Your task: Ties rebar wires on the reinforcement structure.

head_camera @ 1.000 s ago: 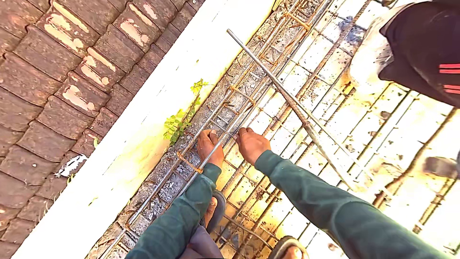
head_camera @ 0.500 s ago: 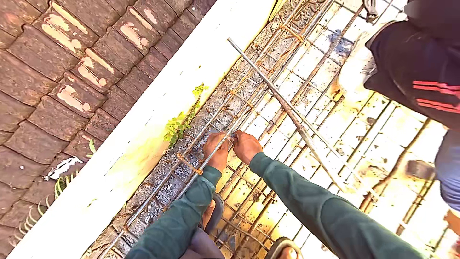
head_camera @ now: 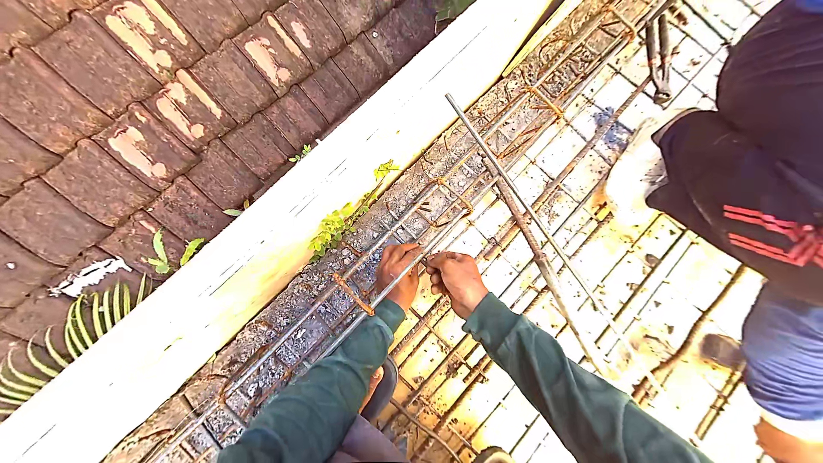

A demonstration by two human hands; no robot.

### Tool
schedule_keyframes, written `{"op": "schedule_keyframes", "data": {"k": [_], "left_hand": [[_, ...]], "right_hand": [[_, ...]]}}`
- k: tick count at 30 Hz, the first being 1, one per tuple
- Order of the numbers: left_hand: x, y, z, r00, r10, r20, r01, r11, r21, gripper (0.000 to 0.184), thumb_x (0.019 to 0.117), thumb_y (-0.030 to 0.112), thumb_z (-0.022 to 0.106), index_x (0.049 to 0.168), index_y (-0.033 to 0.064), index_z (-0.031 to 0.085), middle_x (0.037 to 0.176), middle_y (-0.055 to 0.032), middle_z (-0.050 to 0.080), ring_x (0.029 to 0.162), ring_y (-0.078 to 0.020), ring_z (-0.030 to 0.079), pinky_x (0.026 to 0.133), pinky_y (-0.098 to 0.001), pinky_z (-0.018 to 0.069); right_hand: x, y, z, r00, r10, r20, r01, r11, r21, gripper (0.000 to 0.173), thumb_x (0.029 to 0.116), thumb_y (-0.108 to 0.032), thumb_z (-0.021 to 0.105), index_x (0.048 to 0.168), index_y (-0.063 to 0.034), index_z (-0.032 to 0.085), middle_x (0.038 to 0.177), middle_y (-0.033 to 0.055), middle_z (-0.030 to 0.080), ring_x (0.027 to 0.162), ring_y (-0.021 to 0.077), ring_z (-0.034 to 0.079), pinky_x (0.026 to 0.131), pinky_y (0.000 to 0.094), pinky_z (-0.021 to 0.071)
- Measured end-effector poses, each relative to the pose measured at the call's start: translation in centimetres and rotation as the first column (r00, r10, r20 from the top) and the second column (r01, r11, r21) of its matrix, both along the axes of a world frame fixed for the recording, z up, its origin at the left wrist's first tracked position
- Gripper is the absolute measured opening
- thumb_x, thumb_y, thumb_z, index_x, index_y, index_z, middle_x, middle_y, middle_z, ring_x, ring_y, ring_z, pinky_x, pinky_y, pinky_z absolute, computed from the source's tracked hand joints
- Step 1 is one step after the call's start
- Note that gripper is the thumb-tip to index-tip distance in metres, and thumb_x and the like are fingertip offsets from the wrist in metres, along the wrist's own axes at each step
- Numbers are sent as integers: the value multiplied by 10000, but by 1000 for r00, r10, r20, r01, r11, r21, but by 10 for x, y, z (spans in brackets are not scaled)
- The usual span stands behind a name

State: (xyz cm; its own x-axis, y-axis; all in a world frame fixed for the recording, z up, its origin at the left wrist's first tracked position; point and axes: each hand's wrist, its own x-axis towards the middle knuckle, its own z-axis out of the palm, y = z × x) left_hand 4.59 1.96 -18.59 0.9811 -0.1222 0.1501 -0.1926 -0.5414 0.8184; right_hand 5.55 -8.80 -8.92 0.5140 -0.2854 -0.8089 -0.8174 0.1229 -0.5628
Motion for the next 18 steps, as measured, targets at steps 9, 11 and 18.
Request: {"op": "schedule_keyframes", "data": {"k": [9, 11, 18], "left_hand": [[-4, 0, 8, 996, -19, -86, 19, 1000, -9, 213, 918, 96, 734, 1125, 66, 777, 1193, -112, 720, 1190, -304, 628, 1046, -439, 494], [-3, 0, 6, 996, -12, -89, 11, 1000, -10, 174, 936, 92, 719, 1096, 83, 788, 1175, -94, 731, 1181, -289, 636, 1038, -426, 501], [-4, 0, 9, 995, 23, -96, -28, 999, -41, 161, 932, 60, 698, 1071, 44, 777, 1169, -115, 730, 1173, -301, 645, 1035, -436, 506]], "right_hand": [[14, -32, 6, 837, 547, -24, -543, 825, -159, 316, 1082, -268, 531, 1139, -33, 736, 1009, 136, 702, 877, 227, 653, 795, 448, 533], [20, -49, -12, 843, 537, -35, -523, 802, -288, 278, 1048, -259, 571, 1099, -47, 743, 1009, 155, 720, 864, 277, 680, 776, 517, 543], [27, -45, -20, 564, 825, 28, -757, 530, -383, 236, 1050, -148, 580, 1219, -59, 719, 1115, 138, 735, 937, 248, 718, 889, 472, 570]]}}
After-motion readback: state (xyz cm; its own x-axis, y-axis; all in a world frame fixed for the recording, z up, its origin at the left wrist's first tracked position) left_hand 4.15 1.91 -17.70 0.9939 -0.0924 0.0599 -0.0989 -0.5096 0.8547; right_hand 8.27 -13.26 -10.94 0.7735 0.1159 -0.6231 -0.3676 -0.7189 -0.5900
